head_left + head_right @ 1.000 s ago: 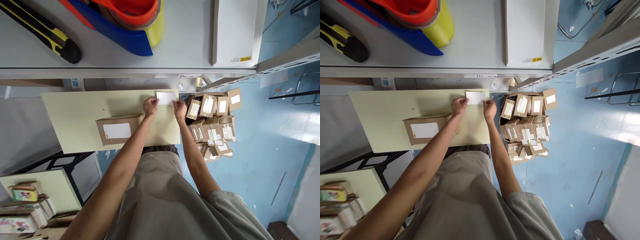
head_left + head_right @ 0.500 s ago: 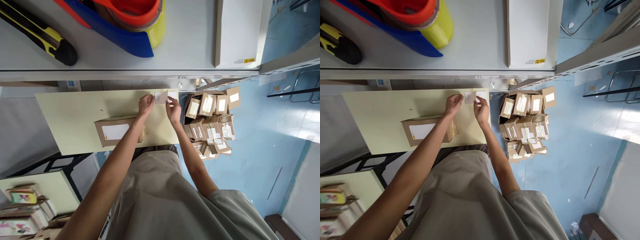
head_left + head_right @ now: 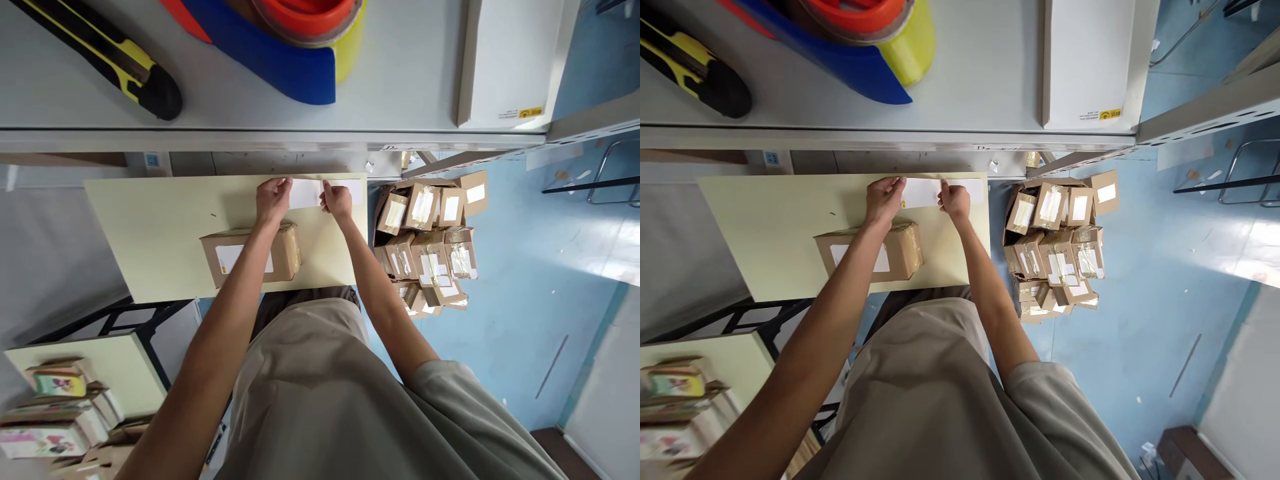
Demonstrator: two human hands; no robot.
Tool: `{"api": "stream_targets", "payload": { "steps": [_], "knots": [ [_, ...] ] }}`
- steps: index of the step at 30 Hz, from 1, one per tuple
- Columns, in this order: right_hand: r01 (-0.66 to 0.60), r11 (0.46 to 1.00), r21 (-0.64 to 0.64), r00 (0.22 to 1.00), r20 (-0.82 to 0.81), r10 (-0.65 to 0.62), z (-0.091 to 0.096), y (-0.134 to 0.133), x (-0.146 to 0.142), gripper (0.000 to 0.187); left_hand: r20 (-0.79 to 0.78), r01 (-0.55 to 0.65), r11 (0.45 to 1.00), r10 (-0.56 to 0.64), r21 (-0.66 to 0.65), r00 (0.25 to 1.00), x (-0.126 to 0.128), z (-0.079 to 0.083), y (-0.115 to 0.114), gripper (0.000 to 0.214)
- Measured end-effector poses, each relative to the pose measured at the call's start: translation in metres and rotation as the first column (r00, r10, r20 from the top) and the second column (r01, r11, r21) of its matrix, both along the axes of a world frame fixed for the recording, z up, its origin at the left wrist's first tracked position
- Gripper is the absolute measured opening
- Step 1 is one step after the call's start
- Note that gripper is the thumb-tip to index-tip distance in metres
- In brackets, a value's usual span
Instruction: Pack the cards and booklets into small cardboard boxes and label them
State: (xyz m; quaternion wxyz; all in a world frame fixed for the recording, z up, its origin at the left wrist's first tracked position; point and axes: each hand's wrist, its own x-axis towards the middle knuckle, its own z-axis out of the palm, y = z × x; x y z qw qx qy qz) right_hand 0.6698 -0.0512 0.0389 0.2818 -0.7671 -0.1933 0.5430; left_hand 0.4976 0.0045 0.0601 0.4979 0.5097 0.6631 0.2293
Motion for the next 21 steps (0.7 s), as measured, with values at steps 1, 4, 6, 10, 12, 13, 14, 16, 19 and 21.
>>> {"api": "stream_targets", "payload": {
  "steps": [1, 4, 6, 10, 12, 13, 14, 16, 19, 21],
  "knots": [
    [0.001, 1.0, -0.028, 1.0, -0.014, -0.001, -0.001, 0.005, 0.0, 0.064, -0.015, -0.01, 1.0, 0.01, 0.001, 1.0, -0.001, -0.001, 0.001, 0.045],
    [0.0, 0.995, -0.096, 1.0, -0.008, -0.001, -0.007, 0.014, 0.0, 0.067, -0.08, -0.025, 1.0, 0.026, 0.003, 0.996, -0.004, -0.004, 0.003, 0.029],
    [-0.007, 0.993, -0.119, 1.0, 0.011, 0.008, -0.013, 0.013, -0.001, 0.067, -0.121, -0.028, 1.0, 0.028, 0.005, 0.992, -0.005, -0.005, 0.005, 0.023],
    [-0.008, 0.993, -0.115, 0.999, 0.05, 0.013, -0.021, 0.01, -0.001, 0.071, -0.163, -0.009, 1.0, 0.014, 0.03, 0.987, -0.006, -0.009, 0.005, 0.017],
    [-0.006, 0.993, -0.115, 0.998, 0.06, 0.013, -0.022, 0.01, -0.001, 0.071, -0.182, 0.013, 0.999, -0.005, 0.039, 0.983, -0.006, -0.012, 0.004, 0.015],
    [-0.004, 0.993, -0.119, 0.998, 0.06, 0.011, -0.023, 0.011, -0.001, 0.071, -0.196, 0.021, 0.999, -0.013, 0.035, 0.98, -0.006, -0.014, 0.003, 0.015],
    [0.0, 0.992, -0.125, 0.998, 0.058, 0.008, -0.023, 0.012, 0.0, 0.07, -0.212, 0.026, 0.999, -0.02, 0.028, 0.977, -0.006, -0.015, 0.003, 0.014],
    [0.009, 0.992, -0.13, 0.999, 0.046, -0.003, -0.023, 0.013, 0.0, 0.069, -0.239, 0.034, 0.999, -0.029, 0.016, 0.971, -0.008, -0.018, 0.002, 0.014],
    [0.018, 0.991, -0.131, 0.999, 0.038, -0.013, -0.023, 0.014, 0.0, 0.067, -0.257, 0.053, 0.998, -0.044, 0.026, 0.965, -0.01, -0.019, 0.003, 0.014],
    [0.016, 0.991, -0.133, 0.999, 0.047, -0.01, -0.023, 0.013, -0.001, 0.068, -0.262, 0.069, 0.997, -0.061, 0.024, 0.963, -0.01, -0.017, 0.003, 0.015]
  ]
}}
